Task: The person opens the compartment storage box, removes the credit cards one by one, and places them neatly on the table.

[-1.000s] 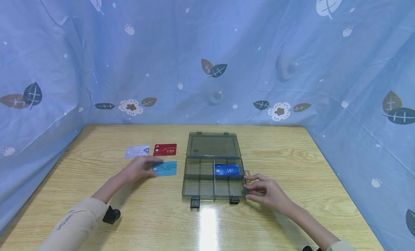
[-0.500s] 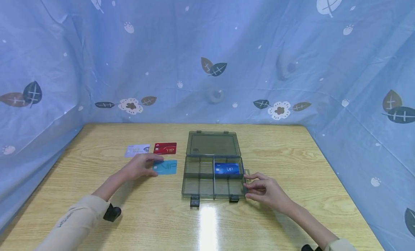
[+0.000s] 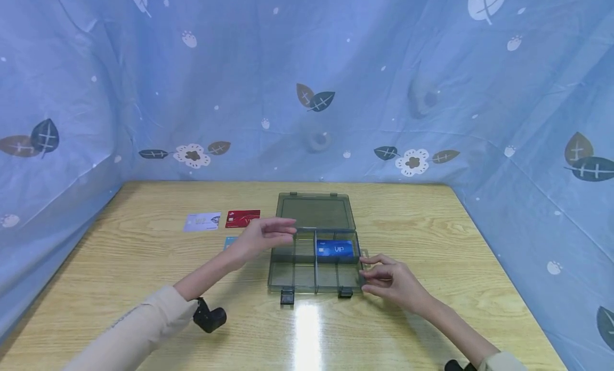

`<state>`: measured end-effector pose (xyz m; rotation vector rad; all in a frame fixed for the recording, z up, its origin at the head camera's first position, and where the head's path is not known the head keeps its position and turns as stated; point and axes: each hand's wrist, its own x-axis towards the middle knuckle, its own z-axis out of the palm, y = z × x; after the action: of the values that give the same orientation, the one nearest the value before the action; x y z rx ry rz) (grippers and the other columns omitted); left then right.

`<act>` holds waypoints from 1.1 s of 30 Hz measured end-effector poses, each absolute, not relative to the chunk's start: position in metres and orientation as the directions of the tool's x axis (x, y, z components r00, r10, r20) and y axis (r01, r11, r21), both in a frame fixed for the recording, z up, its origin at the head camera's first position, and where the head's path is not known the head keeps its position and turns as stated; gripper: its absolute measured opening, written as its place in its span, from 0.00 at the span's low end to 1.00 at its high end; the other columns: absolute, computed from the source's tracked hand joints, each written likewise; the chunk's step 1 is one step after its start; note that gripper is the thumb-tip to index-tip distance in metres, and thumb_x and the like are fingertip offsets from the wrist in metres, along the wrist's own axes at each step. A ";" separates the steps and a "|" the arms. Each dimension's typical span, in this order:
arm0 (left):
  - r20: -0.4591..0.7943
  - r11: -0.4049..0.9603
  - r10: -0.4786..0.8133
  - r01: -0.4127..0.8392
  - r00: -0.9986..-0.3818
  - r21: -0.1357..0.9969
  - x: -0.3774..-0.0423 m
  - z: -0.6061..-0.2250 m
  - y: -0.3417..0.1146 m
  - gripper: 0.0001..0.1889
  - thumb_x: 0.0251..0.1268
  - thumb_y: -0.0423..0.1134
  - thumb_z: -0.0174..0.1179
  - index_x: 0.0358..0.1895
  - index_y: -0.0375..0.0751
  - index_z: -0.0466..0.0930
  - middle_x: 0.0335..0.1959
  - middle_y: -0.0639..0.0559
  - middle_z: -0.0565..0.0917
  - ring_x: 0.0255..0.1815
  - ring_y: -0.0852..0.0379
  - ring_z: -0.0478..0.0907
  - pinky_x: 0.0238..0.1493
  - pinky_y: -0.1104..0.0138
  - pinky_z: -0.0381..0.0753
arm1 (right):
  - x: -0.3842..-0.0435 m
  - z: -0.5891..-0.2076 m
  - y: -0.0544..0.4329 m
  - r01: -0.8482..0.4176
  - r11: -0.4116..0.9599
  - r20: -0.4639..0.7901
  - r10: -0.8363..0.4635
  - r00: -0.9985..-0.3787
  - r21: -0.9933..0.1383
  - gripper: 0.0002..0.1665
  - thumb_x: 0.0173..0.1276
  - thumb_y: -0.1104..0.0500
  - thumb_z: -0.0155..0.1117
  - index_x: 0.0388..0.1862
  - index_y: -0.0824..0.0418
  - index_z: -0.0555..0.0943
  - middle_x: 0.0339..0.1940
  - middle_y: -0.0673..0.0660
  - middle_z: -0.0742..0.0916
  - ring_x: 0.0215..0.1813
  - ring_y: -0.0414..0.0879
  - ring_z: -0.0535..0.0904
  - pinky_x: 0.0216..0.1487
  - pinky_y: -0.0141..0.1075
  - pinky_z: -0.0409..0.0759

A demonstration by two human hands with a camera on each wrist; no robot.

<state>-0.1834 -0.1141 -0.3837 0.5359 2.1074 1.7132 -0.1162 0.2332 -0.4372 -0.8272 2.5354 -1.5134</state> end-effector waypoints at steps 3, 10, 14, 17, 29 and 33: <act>-0.106 0.173 0.556 -0.010 -0.824 0.985 -0.184 -0.384 -0.098 0.26 0.66 0.38 0.61 0.65 0.34 0.70 0.58 0.37 0.78 0.57 0.51 0.77 0.60 0.57 0.73 | -0.117 -0.437 0.232 -0.419 0.369 0.208 -0.492 -0.845 -0.830 0.15 0.57 0.64 0.72 0.40 0.73 0.84 0.54 0.70 0.79 0.47 0.56 0.83 0.45 0.32 0.81; -0.169 0.365 0.488 0.025 -0.856 0.931 -0.187 -0.389 -0.068 0.19 0.66 0.33 0.60 0.59 0.32 0.76 0.53 0.39 0.81 0.55 0.48 0.78 0.56 0.58 0.76 | -0.117 -0.436 0.229 -0.422 0.358 0.211 -0.500 -0.840 -0.833 0.14 0.57 0.64 0.72 0.40 0.73 0.84 0.53 0.71 0.79 0.46 0.57 0.83 0.44 0.33 0.81; -0.179 0.505 0.458 0.089 -0.871 0.858 -0.186 -0.390 -0.057 0.16 0.66 0.32 0.60 0.56 0.32 0.79 0.52 0.39 0.82 0.54 0.46 0.78 0.53 0.56 0.78 | -0.117 -0.436 0.228 -0.418 0.348 0.208 -0.504 -0.838 -0.839 0.15 0.57 0.65 0.72 0.41 0.74 0.84 0.53 0.71 0.78 0.47 0.57 0.83 0.44 0.33 0.81; -0.168 0.556 0.474 0.146 -0.864 0.818 -0.186 -0.392 -0.049 0.16 0.65 0.33 0.61 0.55 0.32 0.79 0.46 0.39 0.83 0.46 0.47 0.81 0.45 0.60 0.80 | -0.117 -0.436 0.228 -0.405 0.343 0.199 -0.502 -0.841 -0.848 0.15 0.57 0.65 0.72 0.41 0.74 0.84 0.53 0.72 0.78 0.47 0.57 0.83 0.45 0.33 0.81; -0.244 0.815 0.453 0.287 -0.857 0.504 -0.191 -0.395 -0.008 0.14 0.70 0.32 0.55 0.53 0.26 0.77 0.56 0.36 0.77 0.31 0.50 0.74 0.35 0.63 0.73 | -0.116 -0.435 0.230 -0.389 0.342 0.187 -0.495 -0.848 -0.856 0.15 0.57 0.66 0.71 0.41 0.74 0.84 0.54 0.72 0.78 0.48 0.57 0.83 0.45 0.33 0.81; -0.336 0.888 0.426 0.316 -0.840 0.335 -0.190 -0.390 0.006 0.12 0.71 0.31 0.52 0.52 0.28 0.76 0.54 0.36 0.76 0.34 0.51 0.72 0.27 0.65 0.68 | -0.116 -0.435 0.231 -0.395 0.347 0.194 -0.493 -0.848 -0.850 0.14 0.57 0.66 0.72 0.40 0.74 0.84 0.53 0.71 0.78 0.47 0.57 0.83 0.44 0.32 0.81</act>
<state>-0.1901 0.0055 -0.3904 0.5442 2.6479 0.3748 -0.1163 0.2308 -0.4347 -0.8262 2.4974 -1.5339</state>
